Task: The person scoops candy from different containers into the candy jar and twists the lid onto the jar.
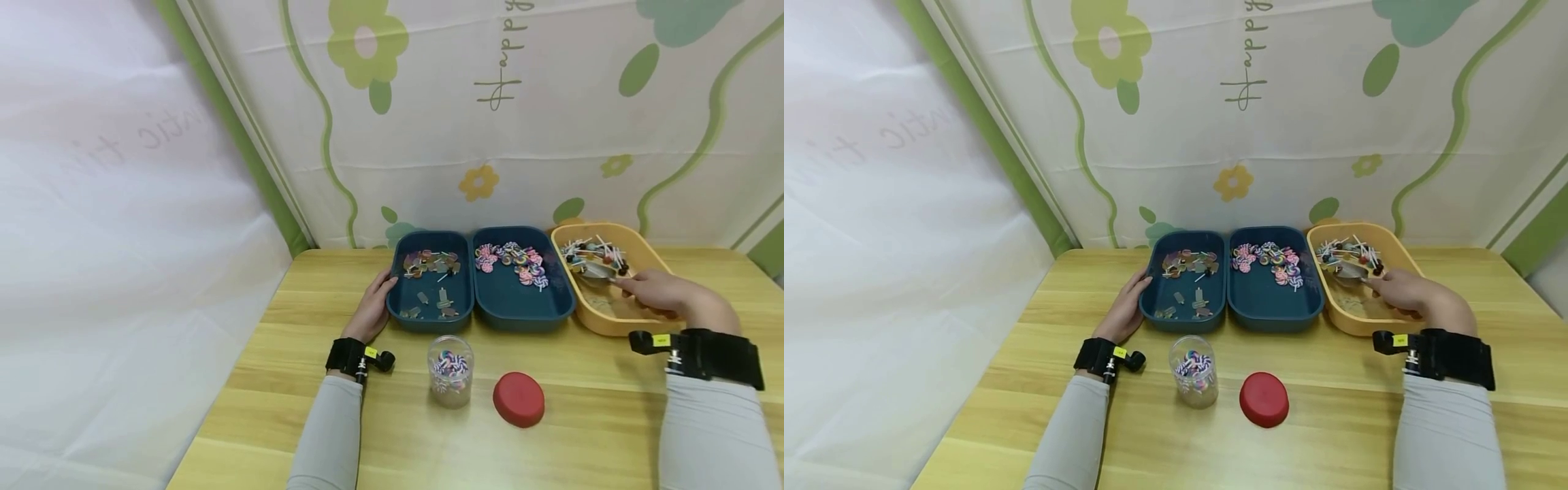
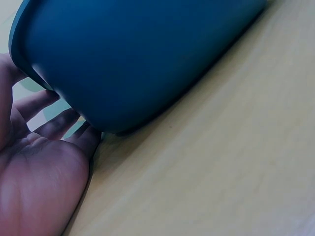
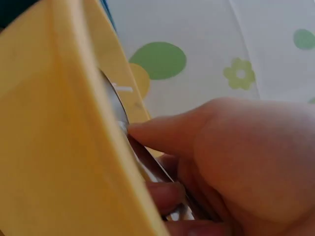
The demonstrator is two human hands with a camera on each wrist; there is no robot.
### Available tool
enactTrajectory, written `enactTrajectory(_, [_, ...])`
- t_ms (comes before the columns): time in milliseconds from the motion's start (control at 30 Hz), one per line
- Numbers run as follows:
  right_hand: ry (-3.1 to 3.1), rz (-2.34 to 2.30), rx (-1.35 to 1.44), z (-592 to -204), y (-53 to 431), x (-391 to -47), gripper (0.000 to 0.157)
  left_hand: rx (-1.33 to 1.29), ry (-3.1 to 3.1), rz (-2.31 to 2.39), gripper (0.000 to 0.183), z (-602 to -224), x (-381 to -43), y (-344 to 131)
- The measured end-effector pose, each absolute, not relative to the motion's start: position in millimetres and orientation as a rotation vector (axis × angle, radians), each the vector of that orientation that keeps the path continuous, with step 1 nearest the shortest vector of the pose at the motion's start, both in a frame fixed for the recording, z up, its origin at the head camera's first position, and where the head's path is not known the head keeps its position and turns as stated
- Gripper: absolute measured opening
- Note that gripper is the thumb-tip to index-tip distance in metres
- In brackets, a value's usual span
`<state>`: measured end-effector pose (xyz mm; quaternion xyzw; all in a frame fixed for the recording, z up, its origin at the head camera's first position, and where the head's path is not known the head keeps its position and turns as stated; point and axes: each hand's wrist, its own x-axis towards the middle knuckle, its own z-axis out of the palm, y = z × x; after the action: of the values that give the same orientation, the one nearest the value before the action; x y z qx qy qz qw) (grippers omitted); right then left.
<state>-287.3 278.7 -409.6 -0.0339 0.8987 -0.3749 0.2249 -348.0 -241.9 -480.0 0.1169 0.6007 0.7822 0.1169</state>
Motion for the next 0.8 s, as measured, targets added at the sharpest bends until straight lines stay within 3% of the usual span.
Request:
enactTrajectory(467, [2.430,-1.089,-0.098,-397.1,292.6,-276.5,0.043,0.331,1.747,2.290,0.052,-480.7,-347.2,-242.2])
enactTrajectory(800, [2.595,-1.081,-0.127,-382.3,298.5,-263.1,0.057,0.324,1.752,2.284,0.053,-479.2,-346.1,-242.0])
